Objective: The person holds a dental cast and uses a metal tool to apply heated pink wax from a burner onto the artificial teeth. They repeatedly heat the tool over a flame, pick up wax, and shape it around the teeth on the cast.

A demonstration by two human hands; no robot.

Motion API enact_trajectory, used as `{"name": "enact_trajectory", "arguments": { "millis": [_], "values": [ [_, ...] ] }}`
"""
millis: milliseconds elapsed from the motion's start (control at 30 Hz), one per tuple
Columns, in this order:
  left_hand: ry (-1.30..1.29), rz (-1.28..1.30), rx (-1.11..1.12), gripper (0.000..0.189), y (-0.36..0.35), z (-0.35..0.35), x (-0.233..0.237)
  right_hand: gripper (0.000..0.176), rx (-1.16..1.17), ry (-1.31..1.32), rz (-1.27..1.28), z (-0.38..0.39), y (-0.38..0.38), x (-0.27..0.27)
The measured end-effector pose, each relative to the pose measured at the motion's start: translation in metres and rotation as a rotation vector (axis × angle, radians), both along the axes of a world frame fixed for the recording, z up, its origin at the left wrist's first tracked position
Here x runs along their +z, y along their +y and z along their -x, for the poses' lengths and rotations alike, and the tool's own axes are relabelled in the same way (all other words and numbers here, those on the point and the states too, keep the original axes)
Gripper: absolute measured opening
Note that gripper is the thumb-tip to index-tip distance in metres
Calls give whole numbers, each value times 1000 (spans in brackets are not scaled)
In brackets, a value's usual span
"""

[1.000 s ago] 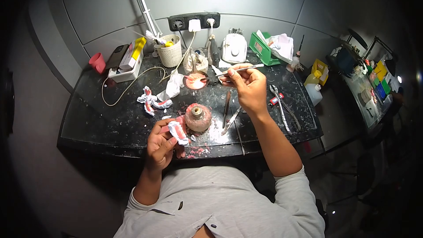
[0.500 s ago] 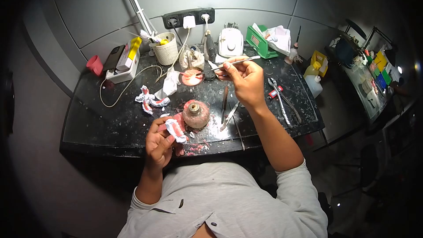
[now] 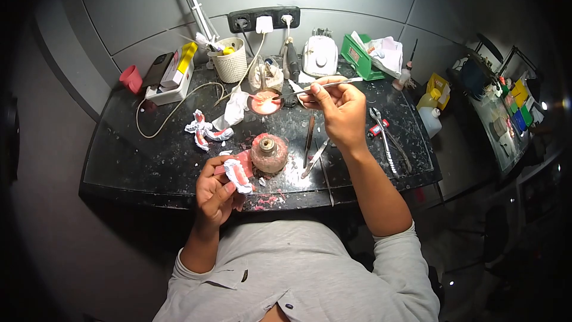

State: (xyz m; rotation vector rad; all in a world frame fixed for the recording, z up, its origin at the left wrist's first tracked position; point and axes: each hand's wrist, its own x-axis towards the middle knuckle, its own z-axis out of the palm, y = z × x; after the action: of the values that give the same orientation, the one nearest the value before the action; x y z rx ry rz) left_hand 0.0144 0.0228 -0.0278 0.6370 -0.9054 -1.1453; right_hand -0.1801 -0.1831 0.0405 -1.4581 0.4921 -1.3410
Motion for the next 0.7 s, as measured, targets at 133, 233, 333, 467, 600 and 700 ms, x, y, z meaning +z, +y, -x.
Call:
{"name": "enact_trajectory", "arguments": {
  "millis": [133, 233, 333, 467, 600, 700],
  "values": [
    [-24, -26, 93, 49, -1, 2, 1, 9, 13, 2, 13, -1, 1, -2],
    [3, 12, 61, 48, -1, 1, 1, 9, 2, -16, 3, 0, 1, 0],
    [-33, 6, 76, 48, 0, 2, 6, 9, -1, 1, 16, -1, 0, -2],
    [-38, 33, 97, 50, -3, 3, 9, 10, -36, 22, 28, 0, 2, 3],
    [-44, -29, 138, 50, -7, 4, 5, 10, -14, 27, -2, -2, 2, -1],
    [-48, -26, 150, 52, -7, 5, 2, 10, -19, 19, 4, -1, 1, 0]
  ]
}}
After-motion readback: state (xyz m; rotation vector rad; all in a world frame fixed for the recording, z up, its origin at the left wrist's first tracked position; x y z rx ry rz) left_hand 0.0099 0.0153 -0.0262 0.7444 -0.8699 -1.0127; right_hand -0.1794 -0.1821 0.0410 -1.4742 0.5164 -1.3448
